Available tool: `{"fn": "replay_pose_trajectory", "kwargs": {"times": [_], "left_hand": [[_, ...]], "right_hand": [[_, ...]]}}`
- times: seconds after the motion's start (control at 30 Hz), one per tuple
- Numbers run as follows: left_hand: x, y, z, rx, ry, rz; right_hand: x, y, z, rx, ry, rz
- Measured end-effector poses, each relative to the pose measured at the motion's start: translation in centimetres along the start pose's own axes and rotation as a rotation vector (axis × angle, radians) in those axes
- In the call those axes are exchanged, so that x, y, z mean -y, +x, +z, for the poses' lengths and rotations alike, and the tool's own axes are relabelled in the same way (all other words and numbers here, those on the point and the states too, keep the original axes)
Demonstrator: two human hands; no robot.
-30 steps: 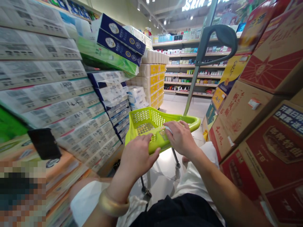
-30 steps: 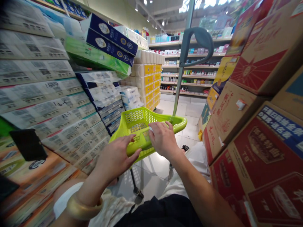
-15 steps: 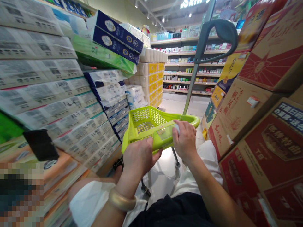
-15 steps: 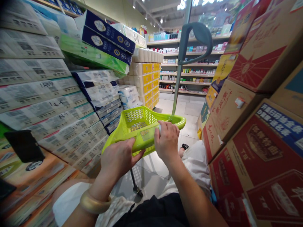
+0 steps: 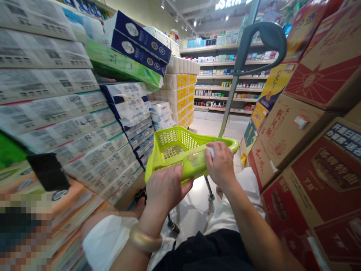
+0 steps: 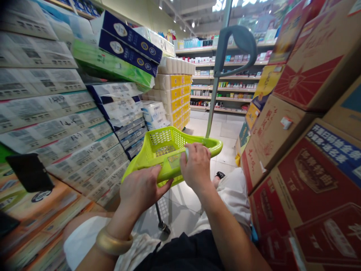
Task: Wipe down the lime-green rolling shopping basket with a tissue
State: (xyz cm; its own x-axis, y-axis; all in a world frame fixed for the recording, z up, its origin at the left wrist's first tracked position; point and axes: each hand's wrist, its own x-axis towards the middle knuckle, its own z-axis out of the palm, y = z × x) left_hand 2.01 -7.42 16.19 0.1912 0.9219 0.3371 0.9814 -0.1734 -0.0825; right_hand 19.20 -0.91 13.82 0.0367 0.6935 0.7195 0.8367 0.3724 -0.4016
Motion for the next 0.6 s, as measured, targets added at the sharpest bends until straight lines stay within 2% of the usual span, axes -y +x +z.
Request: {"fn": "replay_pose_trajectory", "kwargs": {"times": [0.13, 0.2, 0.27, 0.43, 0.5, 0.6], "left_hand": [[0.0, 0.0, -0.1, 0.008, -0.021, 0.004], [0.2, -0.1, 0.0, 0.007, -0.035, 0.014], [0.4, -0.1, 0.0, -0.003, -0.033, 0.023], [0.4, -0.1, 0.3, -0.031, -0.010, 0.023], [0.2, -0.1, 0.3, -0.033, -0.008, 0.020], [0.2, 0.0, 0.2, -0.025, -0.016, 0.026]], "right_hand": [[4.1, -0.6, 0.0, 0.137, 0.065, -0.189], [5.0, -0.7, -0.1, 0.195, 0.098, -0.242], [4.3, -0.4, -0.3, 0.200, 0.109, -0.229], [0.6, 0.2, -0.5, 0.083, 0.008, -0.057], [0.9, -0.1, -0.5, 0.081, -0.015, -0.060], [3.5, -1.2, -0.4, 0.149, 0.022, -0.157]]}}
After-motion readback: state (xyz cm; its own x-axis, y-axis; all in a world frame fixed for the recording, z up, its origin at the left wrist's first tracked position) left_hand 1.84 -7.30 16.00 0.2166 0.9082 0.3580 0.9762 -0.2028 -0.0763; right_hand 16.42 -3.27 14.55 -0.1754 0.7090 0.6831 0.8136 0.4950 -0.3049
